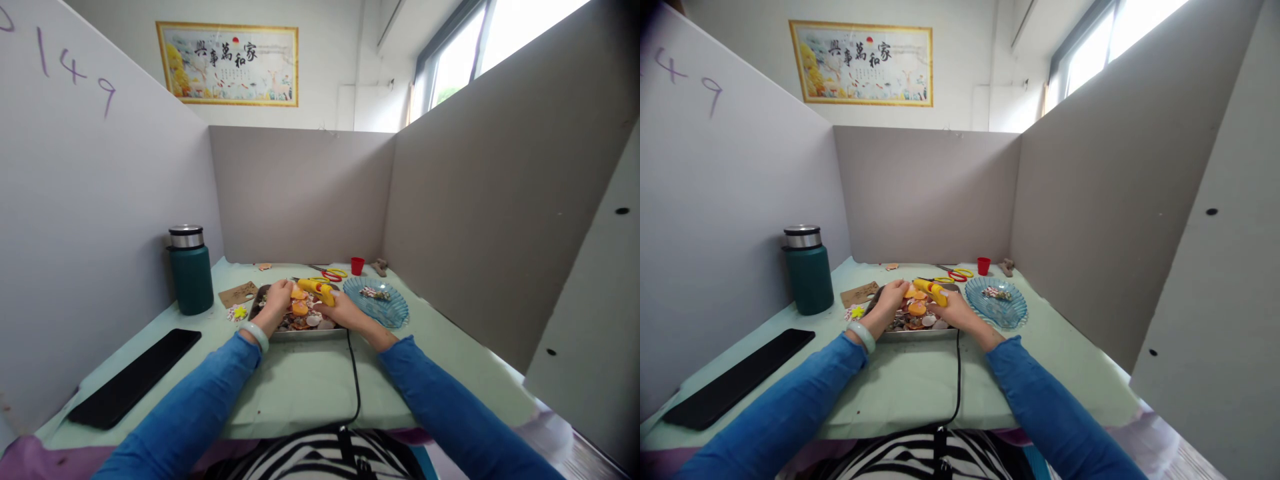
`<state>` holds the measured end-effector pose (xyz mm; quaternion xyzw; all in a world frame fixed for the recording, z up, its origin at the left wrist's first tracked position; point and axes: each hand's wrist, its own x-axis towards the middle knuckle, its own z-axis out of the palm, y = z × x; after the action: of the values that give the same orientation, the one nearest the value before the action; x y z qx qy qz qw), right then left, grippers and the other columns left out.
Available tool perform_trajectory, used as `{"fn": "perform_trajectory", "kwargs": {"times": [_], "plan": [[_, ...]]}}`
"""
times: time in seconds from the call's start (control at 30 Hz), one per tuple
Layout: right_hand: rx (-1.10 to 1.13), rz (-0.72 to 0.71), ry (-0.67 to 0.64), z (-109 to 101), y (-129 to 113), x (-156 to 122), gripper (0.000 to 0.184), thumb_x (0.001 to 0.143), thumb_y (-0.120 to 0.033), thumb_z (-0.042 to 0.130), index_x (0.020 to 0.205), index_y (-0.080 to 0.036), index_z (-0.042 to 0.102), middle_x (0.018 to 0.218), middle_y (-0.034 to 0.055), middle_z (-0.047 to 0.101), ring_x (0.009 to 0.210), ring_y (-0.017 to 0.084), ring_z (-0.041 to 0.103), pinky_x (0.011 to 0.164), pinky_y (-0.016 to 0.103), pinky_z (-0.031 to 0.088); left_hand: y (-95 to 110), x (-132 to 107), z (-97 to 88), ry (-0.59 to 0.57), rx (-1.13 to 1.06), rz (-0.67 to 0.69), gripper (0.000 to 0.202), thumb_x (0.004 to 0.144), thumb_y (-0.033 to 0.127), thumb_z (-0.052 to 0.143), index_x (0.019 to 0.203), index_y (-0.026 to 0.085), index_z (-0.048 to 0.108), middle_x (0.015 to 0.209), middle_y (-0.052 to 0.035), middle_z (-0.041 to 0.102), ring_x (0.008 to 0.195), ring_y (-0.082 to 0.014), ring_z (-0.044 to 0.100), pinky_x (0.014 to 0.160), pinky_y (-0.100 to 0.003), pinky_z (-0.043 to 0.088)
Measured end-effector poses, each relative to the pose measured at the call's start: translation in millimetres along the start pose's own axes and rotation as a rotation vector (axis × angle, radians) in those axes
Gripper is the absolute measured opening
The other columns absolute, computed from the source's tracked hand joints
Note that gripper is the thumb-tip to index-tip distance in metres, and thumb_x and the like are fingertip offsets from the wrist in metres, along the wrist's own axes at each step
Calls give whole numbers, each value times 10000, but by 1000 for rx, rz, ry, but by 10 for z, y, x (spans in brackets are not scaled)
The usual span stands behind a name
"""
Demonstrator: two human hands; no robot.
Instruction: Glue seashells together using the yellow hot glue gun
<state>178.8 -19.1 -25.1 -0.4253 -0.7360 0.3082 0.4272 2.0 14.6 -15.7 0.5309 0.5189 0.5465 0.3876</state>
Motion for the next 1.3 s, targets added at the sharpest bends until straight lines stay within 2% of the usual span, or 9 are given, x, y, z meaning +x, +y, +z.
{"fn": "perform_trajectory", "kwargs": {"times": [0.27,0.57,1.0,1.3], "plan": [[5,6,0,-1,-10,-7,224,731,-300,633,894,-146,635,583,-34,563,522,110,520,516,217,423,38,-21,3,-4,12,-20,188,855,180,463,668,183,448,534,48,423,425,-91,428,429,-192,355],[3,-11,1,-3,10,0,216,733,-309,633,883,-153,635,585,-38,562,518,108,515,522,221,428,0,12,-2,-12,11,-10,185,848,179,475,666,184,441,536,50,421,425,-88,420,428,-190,340],[5,2,-2,-3,2,-2,217,735,-297,637,894,-150,633,566,-40,559,513,109,514,513,217,423,63,-41,1,0,-5,-38,202,839,169,509,647,181,448,529,46,438,422,-84,431,432,-183,351],[6,0,-3,-3,23,3,227,739,-306,633,909,-155,636,574,-36,566,514,109,512,513,219,425,4,6,5,-14,-17,-28,183,835,191,522,661,178,465,532,47,444,421,-86,432,424,-182,344]]}}
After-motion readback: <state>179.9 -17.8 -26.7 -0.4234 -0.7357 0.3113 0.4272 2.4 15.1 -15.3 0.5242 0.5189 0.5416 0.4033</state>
